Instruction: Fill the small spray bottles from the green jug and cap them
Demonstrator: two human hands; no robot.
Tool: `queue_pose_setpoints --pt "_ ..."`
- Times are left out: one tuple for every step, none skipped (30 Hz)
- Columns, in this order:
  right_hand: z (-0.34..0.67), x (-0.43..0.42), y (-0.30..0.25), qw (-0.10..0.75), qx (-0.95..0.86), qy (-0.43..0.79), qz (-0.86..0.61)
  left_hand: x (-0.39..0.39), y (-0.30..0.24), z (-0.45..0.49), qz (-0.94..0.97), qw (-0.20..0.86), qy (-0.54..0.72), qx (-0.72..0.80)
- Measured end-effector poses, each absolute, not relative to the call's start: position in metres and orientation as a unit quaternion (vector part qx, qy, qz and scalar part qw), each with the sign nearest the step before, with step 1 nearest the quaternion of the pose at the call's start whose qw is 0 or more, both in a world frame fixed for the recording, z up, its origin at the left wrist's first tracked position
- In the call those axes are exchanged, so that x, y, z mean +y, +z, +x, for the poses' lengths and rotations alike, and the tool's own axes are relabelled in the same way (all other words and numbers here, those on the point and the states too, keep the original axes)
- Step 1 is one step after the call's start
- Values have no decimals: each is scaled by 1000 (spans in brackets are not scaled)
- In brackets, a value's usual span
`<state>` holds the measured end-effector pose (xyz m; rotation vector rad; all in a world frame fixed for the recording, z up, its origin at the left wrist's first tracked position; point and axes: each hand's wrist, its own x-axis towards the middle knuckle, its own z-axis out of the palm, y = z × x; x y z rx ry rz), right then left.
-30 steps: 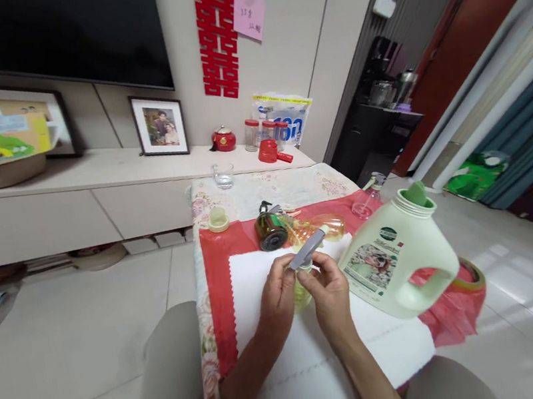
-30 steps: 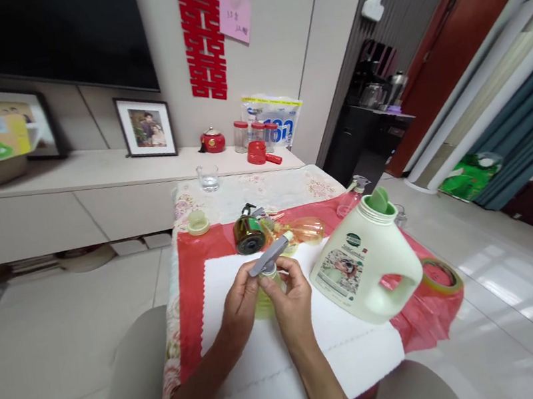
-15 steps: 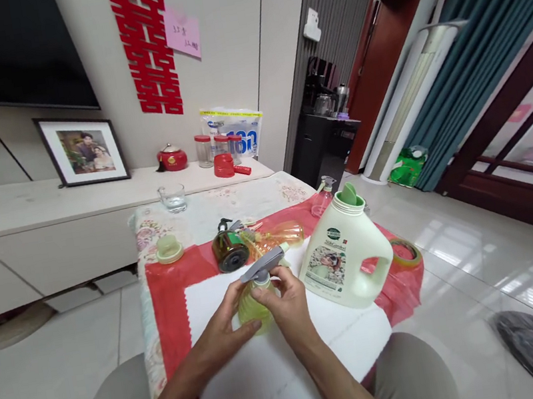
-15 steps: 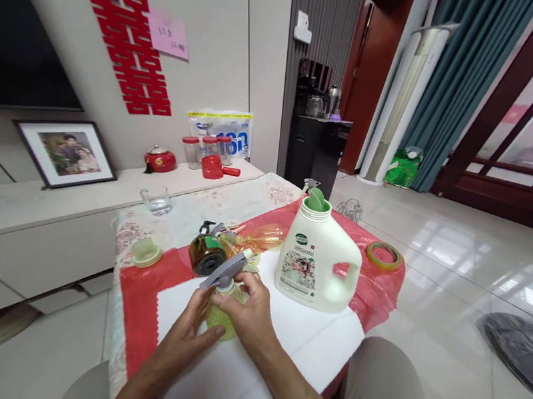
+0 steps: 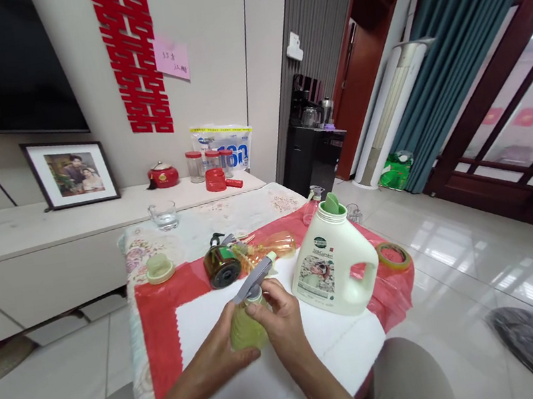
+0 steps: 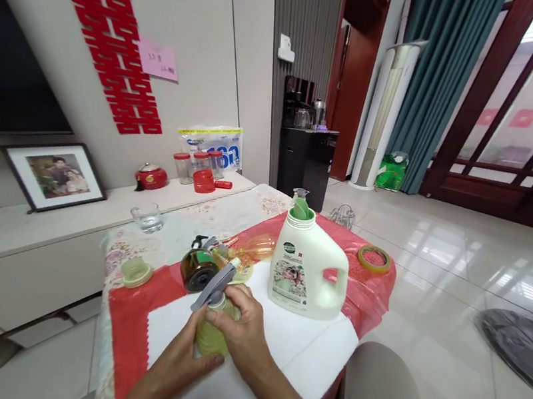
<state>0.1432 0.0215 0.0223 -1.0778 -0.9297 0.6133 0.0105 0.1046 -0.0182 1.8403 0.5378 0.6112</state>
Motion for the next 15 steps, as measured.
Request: queue_pose_setpoints --pt "145 20 26 716 -420 288 -478 103 -15 10 773 532 256 233" --pt "146 17 31 716 -420 301 -469 102 -12 10 772 532 252 240" --pt "148 15 36 717 -419 316 -459 100 -8 10 768 538 248 244" --pt "150 13 40 717 -418 334 -447 97 -4 10 759 553 246 240" --pt "152 11 45 716 -416 353 -435 94 0 10 744 579 240 230" --pt "154 8 49 715 -414 374 -421 92 3 10 726 612 228 216" --pt "156 6 52 713 -412 394 -408 88 6 9 705 647 213 199" --pt "158 4 54 710 -411 412 -397 85 7 9 683 679 200 181" --pt "161 2 56 706 -411 428 -387 82 9 9 663 705 187 167" --pt "163 0 58 703 -412 439 -379 79 9 10 649 722 179 158" --pt "165 -3 60 700 -414 447 -374 76 9 11 641 731 175 155" --pt "166 -5 62 697 -416 450 -371 73 9 12 637 733 178 157" --pt "168 -7 63 696 -419 450 -370 70 9 14 637 731 185 163" --pt "169 -9 65 695 -422 447 -372 66 9 17 638 724 197 173" --pt "170 -11 68 696 -425 442 -374 62 9 20 640 715 214 186"
